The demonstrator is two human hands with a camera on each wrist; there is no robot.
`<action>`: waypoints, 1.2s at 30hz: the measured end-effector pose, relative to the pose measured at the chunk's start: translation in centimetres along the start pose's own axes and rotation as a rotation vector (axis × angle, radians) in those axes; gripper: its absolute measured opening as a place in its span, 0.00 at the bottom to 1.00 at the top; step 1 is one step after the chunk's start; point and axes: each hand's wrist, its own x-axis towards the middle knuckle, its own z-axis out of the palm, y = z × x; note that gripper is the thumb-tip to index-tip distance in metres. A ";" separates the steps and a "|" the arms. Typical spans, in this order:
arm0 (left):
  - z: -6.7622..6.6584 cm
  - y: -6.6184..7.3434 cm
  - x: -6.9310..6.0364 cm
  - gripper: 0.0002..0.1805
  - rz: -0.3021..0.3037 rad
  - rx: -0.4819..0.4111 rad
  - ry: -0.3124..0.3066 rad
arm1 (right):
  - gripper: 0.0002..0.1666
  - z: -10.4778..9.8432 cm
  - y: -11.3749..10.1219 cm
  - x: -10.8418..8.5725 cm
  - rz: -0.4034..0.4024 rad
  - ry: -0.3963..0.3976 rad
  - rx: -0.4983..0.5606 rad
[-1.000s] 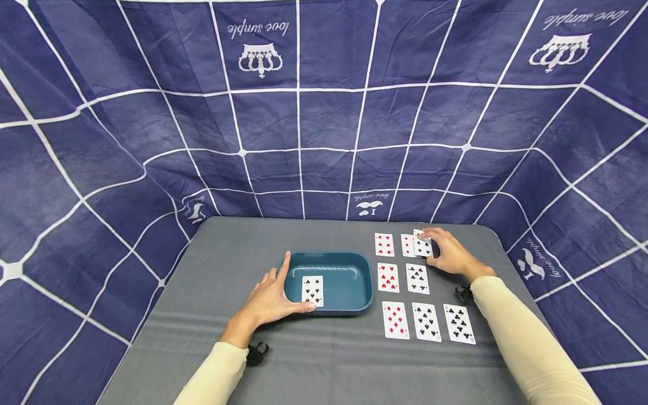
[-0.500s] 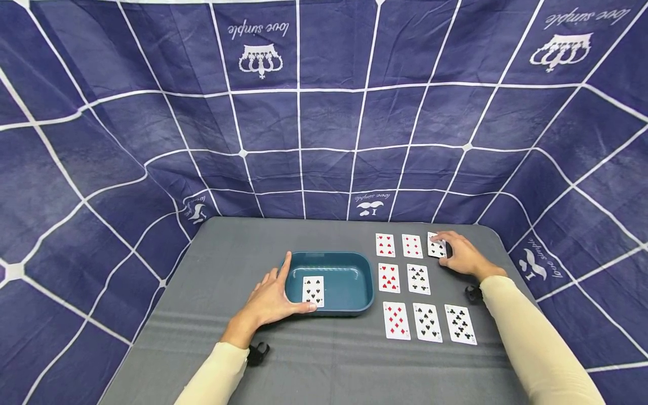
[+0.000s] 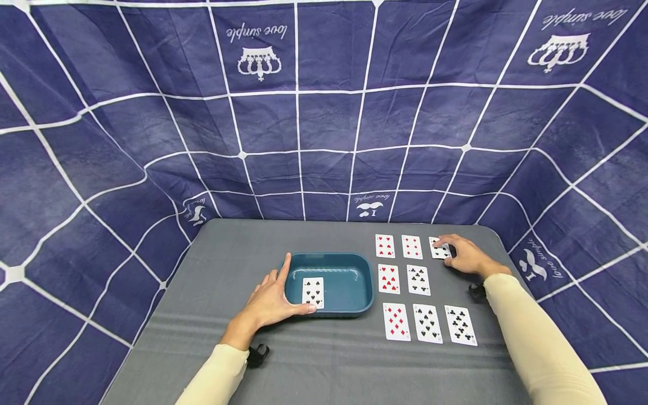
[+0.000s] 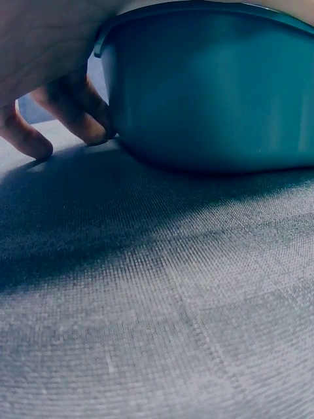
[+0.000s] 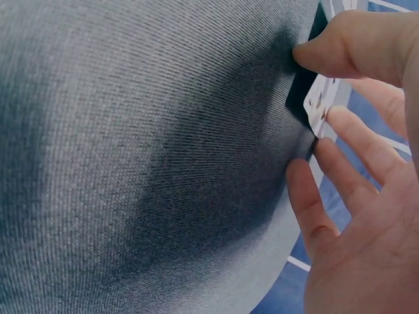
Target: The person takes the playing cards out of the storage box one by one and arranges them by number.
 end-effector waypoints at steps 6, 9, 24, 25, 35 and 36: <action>0.1 0.0 0.0 0.89 0.002 -0.002 -0.002 | 0.30 0.0 0.1 0.1 0.008 -0.001 0.006; 0.1 0.0 -0.1 0.89 0.004 -0.004 -0.003 | 0.30 0.2 0.2 0.1 0.009 0.004 0.010; 0.1 0.0 0.0 0.90 -0.008 0.006 -0.008 | 0.34 0.5 0.1 0.0 0.011 0.029 -0.007; 0.1 0.1 0.1 0.90 -0.009 0.004 -0.007 | 0.34 0.5 0.0 0.0 0.014 0.030 -0.010; 0.1 0.0 0.0 0.90 -0.010 -0.006 -0.004 | 0.35 0.5 -0.5 -0.2 0.045 0.049 -0.002; 0.1 0.0 0.0 0.90 -0.010 -0.007 -0.005 | 0.35 0.4 -0.6 -0.2 0.047 0.052 -0.005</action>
